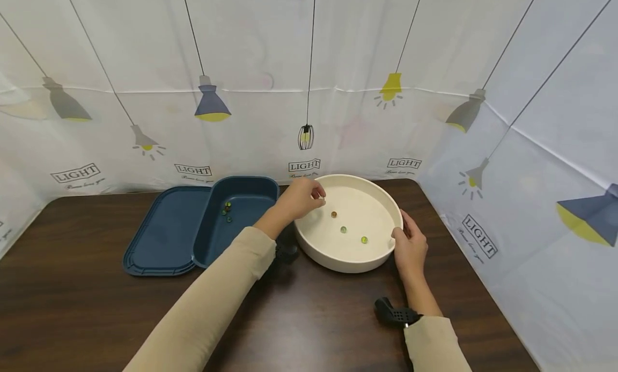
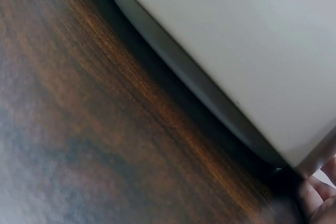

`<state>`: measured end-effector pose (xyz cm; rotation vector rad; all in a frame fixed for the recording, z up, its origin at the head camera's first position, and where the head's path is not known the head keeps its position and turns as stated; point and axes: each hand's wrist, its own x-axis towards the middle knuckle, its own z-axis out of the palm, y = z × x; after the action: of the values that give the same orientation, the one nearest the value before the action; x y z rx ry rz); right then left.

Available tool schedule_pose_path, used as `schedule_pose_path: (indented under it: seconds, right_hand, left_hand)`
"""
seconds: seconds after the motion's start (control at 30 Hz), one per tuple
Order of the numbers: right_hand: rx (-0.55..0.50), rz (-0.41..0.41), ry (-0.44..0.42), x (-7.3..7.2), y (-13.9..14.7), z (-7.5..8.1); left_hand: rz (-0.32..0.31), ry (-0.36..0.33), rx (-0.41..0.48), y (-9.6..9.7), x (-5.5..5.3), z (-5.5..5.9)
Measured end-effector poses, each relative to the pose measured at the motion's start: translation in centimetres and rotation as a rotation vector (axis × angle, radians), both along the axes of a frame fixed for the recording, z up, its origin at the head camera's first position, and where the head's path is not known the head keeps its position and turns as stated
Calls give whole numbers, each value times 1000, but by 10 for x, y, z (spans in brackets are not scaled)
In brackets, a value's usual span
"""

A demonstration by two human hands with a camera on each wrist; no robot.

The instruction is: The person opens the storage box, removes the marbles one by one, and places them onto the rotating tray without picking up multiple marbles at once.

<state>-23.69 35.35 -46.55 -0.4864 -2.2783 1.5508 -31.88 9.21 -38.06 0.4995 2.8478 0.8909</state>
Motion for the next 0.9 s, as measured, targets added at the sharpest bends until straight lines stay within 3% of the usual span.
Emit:
schedule_pose_path:
  seconds: [0.23,0.47,0.9]
  right_hand:
    - [-1,6,4,0,-3,-1]
    - [-9,0,19,0,-1,1]
    - [-3,2,6,0,0,1]
  left_hand:
    - [41,-11,-64,13,-5,-18]
    - [-10,34,-208,20,-5,-22]
    - [-57,96,-322,23,-3,-29]
